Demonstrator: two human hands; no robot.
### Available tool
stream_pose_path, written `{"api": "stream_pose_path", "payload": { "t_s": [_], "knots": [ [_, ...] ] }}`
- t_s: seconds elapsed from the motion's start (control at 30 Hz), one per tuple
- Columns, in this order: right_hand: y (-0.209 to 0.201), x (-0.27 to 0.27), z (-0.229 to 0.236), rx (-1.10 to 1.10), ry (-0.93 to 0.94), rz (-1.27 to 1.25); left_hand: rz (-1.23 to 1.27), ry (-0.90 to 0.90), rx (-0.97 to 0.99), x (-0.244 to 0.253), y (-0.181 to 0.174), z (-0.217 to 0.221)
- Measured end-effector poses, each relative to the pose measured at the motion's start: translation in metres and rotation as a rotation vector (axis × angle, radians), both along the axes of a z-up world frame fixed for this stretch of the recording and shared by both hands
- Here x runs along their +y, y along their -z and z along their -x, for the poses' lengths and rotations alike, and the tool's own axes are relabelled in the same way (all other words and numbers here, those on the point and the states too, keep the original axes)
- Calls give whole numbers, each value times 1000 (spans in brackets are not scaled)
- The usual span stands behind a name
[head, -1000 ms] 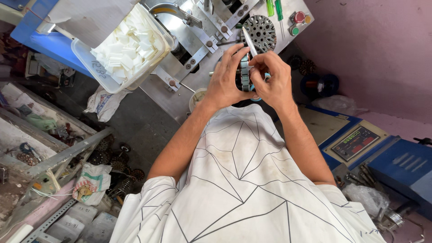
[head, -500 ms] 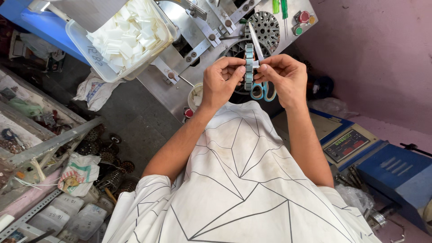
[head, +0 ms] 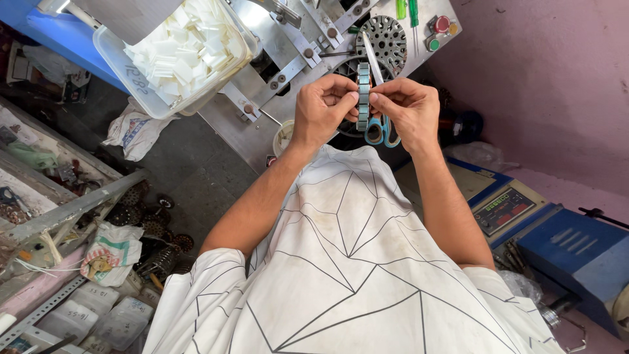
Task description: The person retrieves a container of white plastic spacers and places it on a workbench. They then repeatedly pick up individual spacers and insert them into the slots of a motor stator using a pair of scissors to assist with placement. The process is repeated for multiple spacers throughout the clip.
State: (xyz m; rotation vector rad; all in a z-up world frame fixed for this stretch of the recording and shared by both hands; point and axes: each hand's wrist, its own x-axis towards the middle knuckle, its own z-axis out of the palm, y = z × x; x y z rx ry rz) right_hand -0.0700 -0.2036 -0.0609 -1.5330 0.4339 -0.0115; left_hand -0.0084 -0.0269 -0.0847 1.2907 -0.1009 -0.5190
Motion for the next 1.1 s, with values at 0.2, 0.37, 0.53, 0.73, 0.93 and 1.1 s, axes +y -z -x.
{"api": "stream_pose_path", "payload": {
  "t_s": [0.2,0.37,0.53,0.73,0.93,1.1],
  "knots": [
    [-6,12,1,56,74,102,-55,4,-16,-3,0,-2],
    [-17,14,2,68,39,108,-72,-25,-109,2,-1,2],
    [-31,16,32,-40,-22,666,-332,-296,-559,46,-34,4],
    [-32,16,54,116,-210,1043,-935,-475,-816,125,-55,-53],
    [-27,24,55,161,-234,1079,-1180,-253,-766,158,-55,-92],
    [-22,25,51,198,-221,1048,-1212,-198,-661,154,-51,-102]
  ]
}}
